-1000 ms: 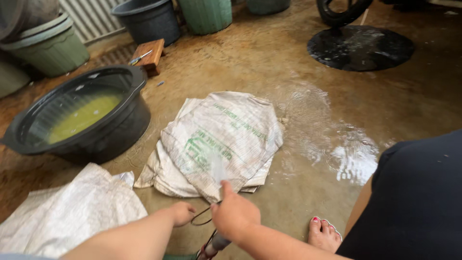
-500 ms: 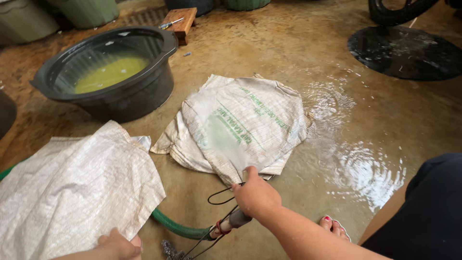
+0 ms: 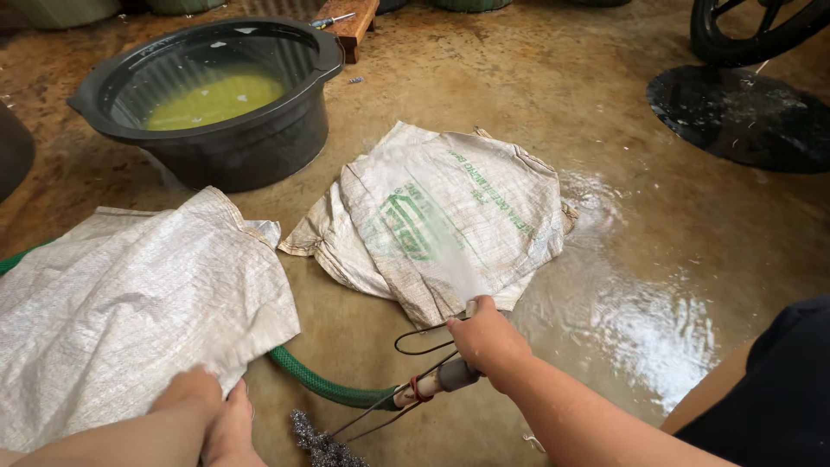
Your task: The person washes several large woven sacks on a wet concrete floor. They use a hose to spray water onto the sacks and a metal scrubber to scrub the surfaces. The person repeatedly flips the sacks over to clean both sides and rinses them thoroughly.
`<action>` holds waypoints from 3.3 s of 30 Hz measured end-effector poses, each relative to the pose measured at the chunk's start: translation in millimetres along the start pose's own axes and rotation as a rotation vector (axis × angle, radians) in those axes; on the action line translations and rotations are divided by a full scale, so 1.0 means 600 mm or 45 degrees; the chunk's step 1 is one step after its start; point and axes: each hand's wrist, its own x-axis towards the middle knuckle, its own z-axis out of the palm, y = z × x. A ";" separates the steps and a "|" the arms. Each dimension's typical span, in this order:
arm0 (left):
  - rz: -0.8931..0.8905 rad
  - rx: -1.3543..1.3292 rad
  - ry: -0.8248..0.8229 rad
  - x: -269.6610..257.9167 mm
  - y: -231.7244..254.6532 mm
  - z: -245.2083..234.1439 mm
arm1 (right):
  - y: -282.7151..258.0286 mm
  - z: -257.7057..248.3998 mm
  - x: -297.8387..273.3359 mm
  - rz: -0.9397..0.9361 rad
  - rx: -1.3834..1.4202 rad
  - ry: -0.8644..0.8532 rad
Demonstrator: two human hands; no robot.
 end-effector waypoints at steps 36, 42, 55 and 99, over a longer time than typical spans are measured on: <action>-0.227 -1.421 -0.526 0.041 0.101 0.058 | 0.027 0.043 -0.016 -0.424 -0.218 -0.181; 0.035 -0.588 -0.244 -0.033 0.178 0.019 | 0.031 0.063 -0.025 -0.572 -0.234 -0.290; 0.714 0.544 0.027 -0.080 0.211 0.059 | 0.030 0.076 -0.090 -0.751 -0.246 -0.276; 1.517 -0.915 -0.012 -0.133 0.846 -0.584 | 0.000 0.011 -0.048 -0.559 -0.066 -0.015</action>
